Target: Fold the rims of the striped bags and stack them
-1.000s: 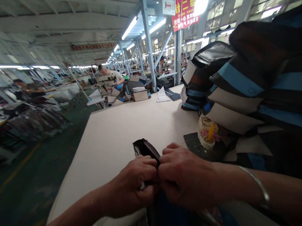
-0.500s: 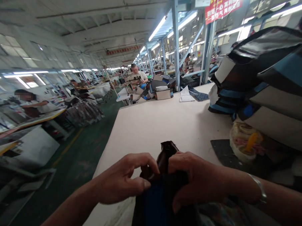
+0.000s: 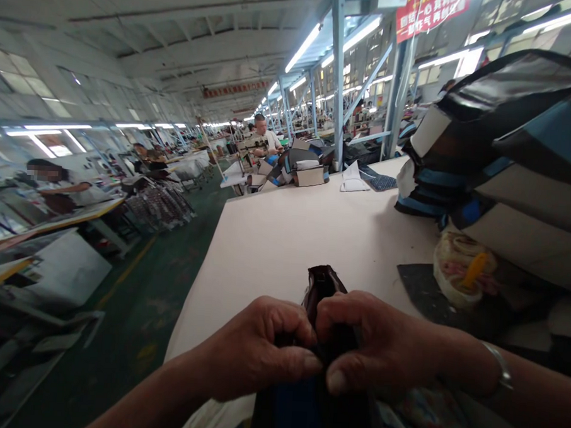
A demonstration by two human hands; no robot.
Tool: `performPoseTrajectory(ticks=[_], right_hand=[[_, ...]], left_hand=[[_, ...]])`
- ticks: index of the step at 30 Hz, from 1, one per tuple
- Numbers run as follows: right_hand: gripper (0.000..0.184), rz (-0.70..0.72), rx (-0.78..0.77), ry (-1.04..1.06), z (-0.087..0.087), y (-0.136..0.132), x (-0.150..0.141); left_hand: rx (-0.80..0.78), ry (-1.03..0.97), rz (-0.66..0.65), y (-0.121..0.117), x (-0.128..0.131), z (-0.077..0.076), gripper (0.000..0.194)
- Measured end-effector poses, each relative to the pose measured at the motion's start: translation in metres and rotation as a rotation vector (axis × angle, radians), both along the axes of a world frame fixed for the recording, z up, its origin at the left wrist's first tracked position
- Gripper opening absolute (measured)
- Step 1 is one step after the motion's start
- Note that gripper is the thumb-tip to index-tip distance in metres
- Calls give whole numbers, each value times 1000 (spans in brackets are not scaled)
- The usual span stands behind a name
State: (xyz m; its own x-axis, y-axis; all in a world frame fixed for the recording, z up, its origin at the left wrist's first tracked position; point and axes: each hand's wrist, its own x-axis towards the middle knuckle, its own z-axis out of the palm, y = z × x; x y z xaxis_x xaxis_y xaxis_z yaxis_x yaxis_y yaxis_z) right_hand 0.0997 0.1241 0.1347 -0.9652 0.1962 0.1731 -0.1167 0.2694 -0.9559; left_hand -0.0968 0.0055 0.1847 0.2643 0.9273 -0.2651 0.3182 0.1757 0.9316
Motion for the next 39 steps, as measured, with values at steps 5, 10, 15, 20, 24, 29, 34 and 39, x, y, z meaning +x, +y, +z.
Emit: performPoseTrajectory(ticks=[5, 10, 15, 20, 24, 29, 34, 39], right_hand=[[24, 70, -76, -9, 0, 2, 0], [14, 29, -157, 5, -1, -2, -3], [8, -16, -258, 43, -3, -10, -7], [10, -68, -248, 3, -10, -11, -3], [6, -201, -45, 75, -14, -15, -1], [7, -244, 432, 347, -16, -14, -1], [13, -115, 941, 404, -10, -3, 6], [12, -94, 1110, 400, -8, -2, 15]], left_hand=[[10, 14, 30, 3, 5, -2, 15], [15, 41, 21, 2, 7, 0, 23], [-27, 228, 107, 0, 13, 3, 27], [25, 238, 60, 1, 13, 4, 7], [122, 318, 72, -1, 16, 2, 9], [262, 387, 63, -1, 20, -2, 12], [86, 283, -5, 2, 7, 2, 12], [-63, 247, -105, 7, 1, 3, 36]])
